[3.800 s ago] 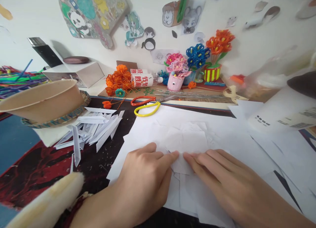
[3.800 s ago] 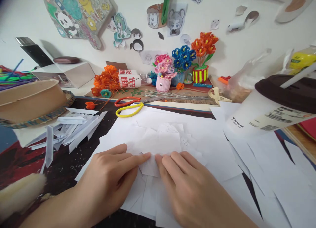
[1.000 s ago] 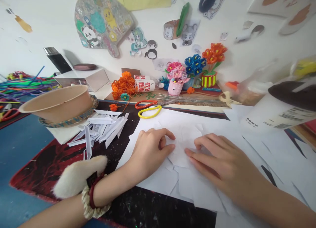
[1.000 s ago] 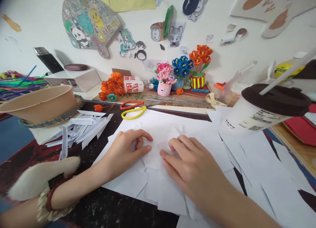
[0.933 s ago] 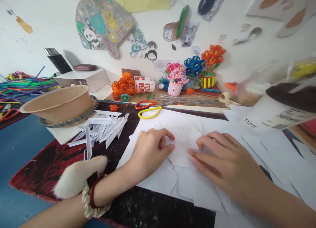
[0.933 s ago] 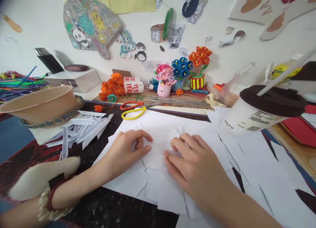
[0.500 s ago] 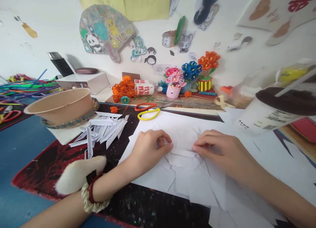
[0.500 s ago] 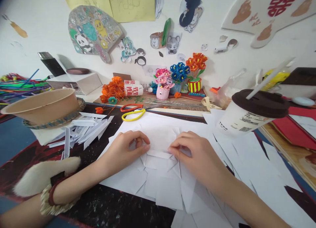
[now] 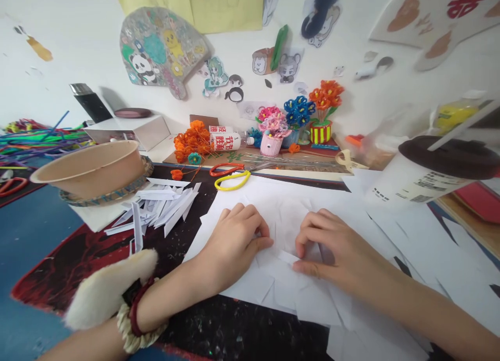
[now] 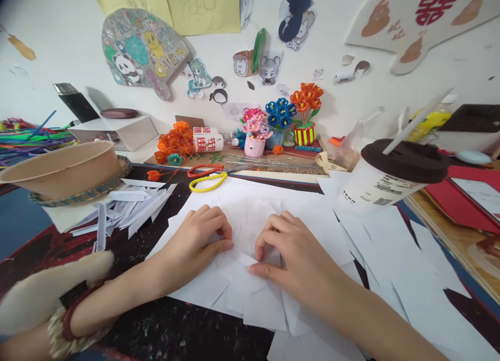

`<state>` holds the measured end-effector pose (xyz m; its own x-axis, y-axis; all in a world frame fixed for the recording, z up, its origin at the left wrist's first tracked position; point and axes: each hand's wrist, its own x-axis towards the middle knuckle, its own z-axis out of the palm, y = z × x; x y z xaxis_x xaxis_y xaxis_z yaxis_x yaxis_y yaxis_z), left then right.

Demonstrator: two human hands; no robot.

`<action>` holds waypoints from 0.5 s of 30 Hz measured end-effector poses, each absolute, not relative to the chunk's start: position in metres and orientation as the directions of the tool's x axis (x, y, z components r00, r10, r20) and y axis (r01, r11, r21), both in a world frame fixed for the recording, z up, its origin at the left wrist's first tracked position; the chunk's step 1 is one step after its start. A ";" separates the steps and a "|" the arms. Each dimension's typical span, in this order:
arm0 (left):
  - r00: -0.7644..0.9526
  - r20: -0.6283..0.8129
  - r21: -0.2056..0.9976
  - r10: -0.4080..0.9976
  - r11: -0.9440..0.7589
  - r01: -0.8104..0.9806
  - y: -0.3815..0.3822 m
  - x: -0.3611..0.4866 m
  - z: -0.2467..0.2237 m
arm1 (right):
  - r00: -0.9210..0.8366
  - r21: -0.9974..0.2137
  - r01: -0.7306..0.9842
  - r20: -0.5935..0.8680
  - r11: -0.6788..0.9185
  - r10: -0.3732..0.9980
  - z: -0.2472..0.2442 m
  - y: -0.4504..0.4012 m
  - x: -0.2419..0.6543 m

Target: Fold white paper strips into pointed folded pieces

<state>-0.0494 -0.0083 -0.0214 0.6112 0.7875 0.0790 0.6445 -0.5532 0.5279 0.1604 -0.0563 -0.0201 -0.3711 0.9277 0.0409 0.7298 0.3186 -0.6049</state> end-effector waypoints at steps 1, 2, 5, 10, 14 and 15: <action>0.611 0.097 0.539 0.785 -0.558 0.631 -0.009 -0.049 -0.021 | -0.374 -0.614 0.722 0.041 0.318 0.927 -0.020 -0.057 0.160; 0.610 0.115 0.554 0.784 -0.560 0.616 -0.010 -0.048 -0.020 | -0.368 -0.628 0.714 0.042 0.311 0.929 -0.020 -0.057 0.160; 0.604 0.177 0.584 0.777 -0.576 0.571 -0.012 -0.046 -0.016 | -0.331 -0.675 0.687 0.036 0.267 0.943 -0.019 -0.058 0.160; 0.546 0.298 0.631 0.783 -0.590 0.503 -0.015 -0.045 -0.011 | -0.276 -0.714 0.654 0.083 0.251 0.957 -0.017 -0.063 0.157; 0.432 0.317 0.714 0.845 -0.512 0.478 -0.015 -0.048 -0.012 | -0.056 -0.815 0.575 0.041 0.066 0.998 -0.016 -0.064 0.156; 0.427 0.290 0.733 0.856 -0.486 0.477 -0.015 -0.049 -0.012 | -0.007 -0.852 0.523 0.006 0.008 1.000 -0.016 -0.063 0.156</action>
